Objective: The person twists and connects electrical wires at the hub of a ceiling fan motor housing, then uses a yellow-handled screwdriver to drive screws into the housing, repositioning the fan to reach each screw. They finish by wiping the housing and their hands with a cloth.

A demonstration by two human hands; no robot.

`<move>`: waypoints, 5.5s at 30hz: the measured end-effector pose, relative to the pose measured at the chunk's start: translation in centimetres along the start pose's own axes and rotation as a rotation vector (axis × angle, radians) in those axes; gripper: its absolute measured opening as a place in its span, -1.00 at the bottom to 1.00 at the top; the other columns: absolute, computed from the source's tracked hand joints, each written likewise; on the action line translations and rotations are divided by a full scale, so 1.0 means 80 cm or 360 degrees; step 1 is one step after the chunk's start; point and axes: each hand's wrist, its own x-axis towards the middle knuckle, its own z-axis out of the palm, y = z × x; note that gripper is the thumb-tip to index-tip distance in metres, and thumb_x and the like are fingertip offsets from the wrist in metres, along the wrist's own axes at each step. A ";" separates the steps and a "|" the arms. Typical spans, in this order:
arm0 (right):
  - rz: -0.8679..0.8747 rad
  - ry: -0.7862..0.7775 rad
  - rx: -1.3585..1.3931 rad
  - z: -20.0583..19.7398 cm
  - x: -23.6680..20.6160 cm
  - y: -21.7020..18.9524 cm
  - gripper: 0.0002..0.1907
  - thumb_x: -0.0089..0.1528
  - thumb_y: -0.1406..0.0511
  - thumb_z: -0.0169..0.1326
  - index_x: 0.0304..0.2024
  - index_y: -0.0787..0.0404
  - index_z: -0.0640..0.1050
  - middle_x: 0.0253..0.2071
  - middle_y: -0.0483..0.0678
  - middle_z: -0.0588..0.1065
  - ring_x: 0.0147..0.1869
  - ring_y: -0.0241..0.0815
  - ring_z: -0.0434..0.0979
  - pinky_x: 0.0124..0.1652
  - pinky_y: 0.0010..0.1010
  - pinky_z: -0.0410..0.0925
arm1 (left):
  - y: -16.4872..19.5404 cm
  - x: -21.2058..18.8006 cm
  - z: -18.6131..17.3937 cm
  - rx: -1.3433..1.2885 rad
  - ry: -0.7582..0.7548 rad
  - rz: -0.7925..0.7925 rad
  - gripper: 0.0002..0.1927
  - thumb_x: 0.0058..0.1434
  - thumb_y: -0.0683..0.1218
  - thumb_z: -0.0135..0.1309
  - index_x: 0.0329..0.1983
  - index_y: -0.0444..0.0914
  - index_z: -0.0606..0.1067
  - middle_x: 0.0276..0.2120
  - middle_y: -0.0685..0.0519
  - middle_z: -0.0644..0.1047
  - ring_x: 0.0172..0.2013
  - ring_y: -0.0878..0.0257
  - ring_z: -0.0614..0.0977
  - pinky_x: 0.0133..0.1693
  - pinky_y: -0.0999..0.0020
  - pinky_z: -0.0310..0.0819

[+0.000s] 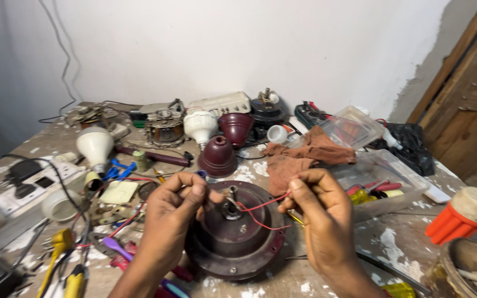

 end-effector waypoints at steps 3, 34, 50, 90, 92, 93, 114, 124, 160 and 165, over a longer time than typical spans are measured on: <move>-0.0038 -0.0013 -0.0035 -0.005 0.001 0.000 -0.93 0.35 0.40 0.05 -0.15 0.32 0.48 -0.32 -0.05 0.47 -0.30 -0.27 0.49 -0.23 -0.35 0.45 | 0.003 0.002 0.004 0.0075 -0.0013 0.0181 -0.84 0.36 -0.17 0.04 -0.05 -0.32 0.49 -0.32 -0.01 0.65 -0.44 0.43 0.50 -0.38 0.53 0.36; -0.0114 -0.0461 -0.2515 -0.029 0.085 -0.018 -0.58 0.15 0.20 0.21 0.04 0.21 0.57 -0.06 0.05 0.58 -0.21 -0.08 0.65 -0.14 -0.22 0.46 | -0.003 0.015 0.001 0.1040 0.0641 0.0251 -0.75 0.23 -0.08 0.13 -0.09 -0.32 0.50 -0.28 -0.02 0.64 -0.24 0.21 0.67 -0.11 0.31 0.51; -0.0656 -0.0700 -0.2599 0.009 0.096 -0.011 -0.80 0.29 0.24 0.14 -0.17 0.26 0.54 0.01 -0.18 0.65 -0.11 -0.15 0.55 -0.04 -0.19 0.45 | -0.014 -0.001 0.021 0.1353 0.0546 0.0299 -0.71 0.21 -0.06 0.09 -0.06 -0.30 0.50 -0.13 -0.11 0.60 -0.05 0.02 0.61 0.02 0.15 0.42; -0.0446 -0.1152 -0.2376 -0.009 0.054 -0.027 -0.50 -0.10 0.53 0.12 -0.12 0.14 0.68 -0.17 0.02 0.53 -0.09 -0.01 0.57 -0.11 -0.17 0.42 | -0.019 0.001 0.004 0.1478 0.0096 0.0603 -0.76 0.11 -0.19 0.11 -0.14 -0.26 0.62 0.17 -0.18 0.49 0.27 -0.09 0.41 0.28 0.09 0.19; -0.0274 -0.1035 -0.2335 -0.001 0.051 -0.027 -0.62 0.08 0.42 0.16 -0.05 0.07 0.70 -0.19 -0.03 0.55 -0.11 -0.10 0.60 -0.13 -0.22 0.43 | -0.018 0.000 0.004 0.1465 0.0092 0.0602 -0.76 0.12 -0.19 0.12 -0.13 -0.26 0.62 0.17 -0.17 0.50 0.26 -0.08 0.41 0.29 0.09 0.20; -0.0192 -0.0973 -0.2319 0.003 0.052 -0.028 -0.68 0.18 0.36 0.19 -0.02 0.03 0.71 -0.21 -0.05 0.56 -0.13 -0.14 0.61 -0.15 -0.24 0.44 | -0.018 0.000 0.005 0.1454 0.0088 0.0605 -0.76 0.12 -0.19 0.12 -0.13 -0.25 0.62 0.17 -0.16 0.50 0.26 -0.07 0.42 0.29 0.09 0.20; 0.0382 -0.2494 -0.1287 0.067 0.160 0.011 -0.52 -0.01 0.59 -0.11 -0.16 0.26 0.70 -0.03 -0.05 0.52 0.15 -0.12 0.49 0.20 -0.30 0.37 | -0.021 0.004 -0.001 0.1316 0.0029 0.0594 -0.61 0.07 -0.27 -0.14 -0.11 -0.33 0.62 0.20 -0.20 0.47 0.30 -0.11 0.39 0.34 0.08 0.14; -0.0317 -0.1554 -0.1951 -0.004 0.069 -0.011 -0.64 -0.02 0.55 0.08 -0.16 0.27 0.61 -0.12 -0.01 0.51 -0.01 -0.08 0.57 -0.10 -0.27 0.42 | -0.018 0.000 0.005 0.1306 0.0050 0.0636 -0.59 0.05 -0.30 -0.13 -0.12 -0.31 0.65 0.17 -0.21 0.48 0.28 -0.09 0.40 0.33 0.08 0.17; -0.0597 -0.1293 -0.2718 0.037 -0.044 -0.022 -0.36 0.03 0.35 0.13 0.21 -0.04 0.56 0.02 -0.10 0.47 -0.09 -0.03 0.59 -0.24 -0.16 0.46 | -0.035 0.000 -0.001 0.1299 0.0108 0.0695 -0.64 0.03 -0.30 0.06 -0.12 -0.22 0.67 0.18 -0.16 0.45 0.28 -0.07 0.40 0.31 0.12 0.21; -0.0233 -0.1277 -0.2831 -0.001 -0.038 -0.041 -0.31 0.05 0.28 0.20 0.27 -0.25 0.56 -0.06 -0.13 0.44 -0.10 -0.09 0.60 -0.20 -0.21 0.47 | -0.035 0.002 0.000 0.1286 0.0087 0.0655 -0.73 0.15 -0.26 0.11 -0.11 -0.19 0.68 0.20 -0.12 0.45 0.29 -0.05 0.40 0.30 0.14 0.22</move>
